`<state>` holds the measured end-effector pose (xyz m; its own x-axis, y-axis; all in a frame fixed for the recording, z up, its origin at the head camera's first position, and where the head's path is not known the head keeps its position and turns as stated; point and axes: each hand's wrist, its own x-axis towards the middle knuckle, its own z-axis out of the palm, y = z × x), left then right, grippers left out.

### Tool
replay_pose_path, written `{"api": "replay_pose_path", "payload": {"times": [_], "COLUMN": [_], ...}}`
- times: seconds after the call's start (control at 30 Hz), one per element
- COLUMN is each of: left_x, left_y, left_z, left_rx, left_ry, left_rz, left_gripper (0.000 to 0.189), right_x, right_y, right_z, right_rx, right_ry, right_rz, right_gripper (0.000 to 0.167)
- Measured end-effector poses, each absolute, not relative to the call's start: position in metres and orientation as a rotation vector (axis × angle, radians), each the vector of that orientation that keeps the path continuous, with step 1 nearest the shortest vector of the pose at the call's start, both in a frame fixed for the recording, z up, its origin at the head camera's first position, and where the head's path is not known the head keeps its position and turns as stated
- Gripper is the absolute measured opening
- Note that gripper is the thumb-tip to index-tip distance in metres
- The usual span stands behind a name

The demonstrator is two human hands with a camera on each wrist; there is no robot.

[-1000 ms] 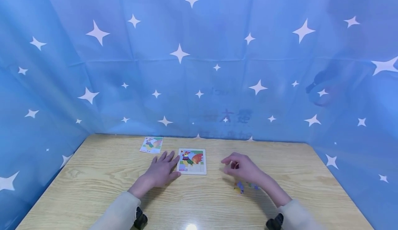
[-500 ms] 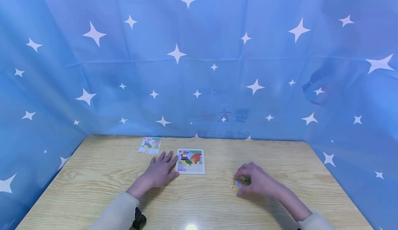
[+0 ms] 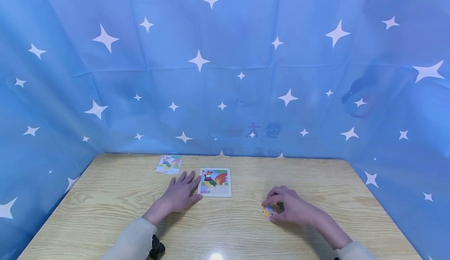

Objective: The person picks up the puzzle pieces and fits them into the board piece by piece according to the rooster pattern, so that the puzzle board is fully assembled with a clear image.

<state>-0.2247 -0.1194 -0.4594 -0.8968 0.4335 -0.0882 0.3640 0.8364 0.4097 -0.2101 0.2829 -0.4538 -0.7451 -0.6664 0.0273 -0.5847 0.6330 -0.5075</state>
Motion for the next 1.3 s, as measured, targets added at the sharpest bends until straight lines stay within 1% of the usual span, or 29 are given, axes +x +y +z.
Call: {"api": "replay_pose_path", "payload": {"times": [0.17,0.43,0.67,0.87,0.93,1.1,1.3], "left_x": [-0.225,-0.225,-0.225,-0.225,-0.224,-0.224,-0.225], "left_y": [-0.12,-0.121,-0.12,-0.12,-0.12,-0.12,-0.119], "left_z": [-0.461,-0.463,-0.462,-0.462,-0.462,-0.462,-0.46], "left_rx": [0.623,0.611,0.613,0.62,0.62,0.614,0.629], "left_ry": [2.838,2.842,2.843,2.85,2.853,2.85,2.851], "left_rz": [0.585,0.584,0.584,0.575,0.572,0.571,0.566], "left_gripper": [0.064,0.064,0.064,0.064,0.064,0.064,0.064], "right_x": [-0.217,-0.228,-0.231,-0.236,-0.238,-0.245,-0.253], "right_y": [0.283,0.28,0.278,0.275,0.271,0.252,0.217], "right_z": [-0.448,-0.444,-0.445,-0.446,-0.446,-0.446,-0.453], "right_rx": [-1.078,-0.956,-0.857,-0.803,-0.798,-0.735,-0.679], "right_ry": [2.618,2.467,2.376,2.366,2.377,2.476,2.512], "right_rz": [-0.725,-0.805,-0.964,-1.063,-1.099,-1.174,-1.344], "right_gripper": [0.03,0.027,0.028,0.015,0.013,0.02,0.014]}}
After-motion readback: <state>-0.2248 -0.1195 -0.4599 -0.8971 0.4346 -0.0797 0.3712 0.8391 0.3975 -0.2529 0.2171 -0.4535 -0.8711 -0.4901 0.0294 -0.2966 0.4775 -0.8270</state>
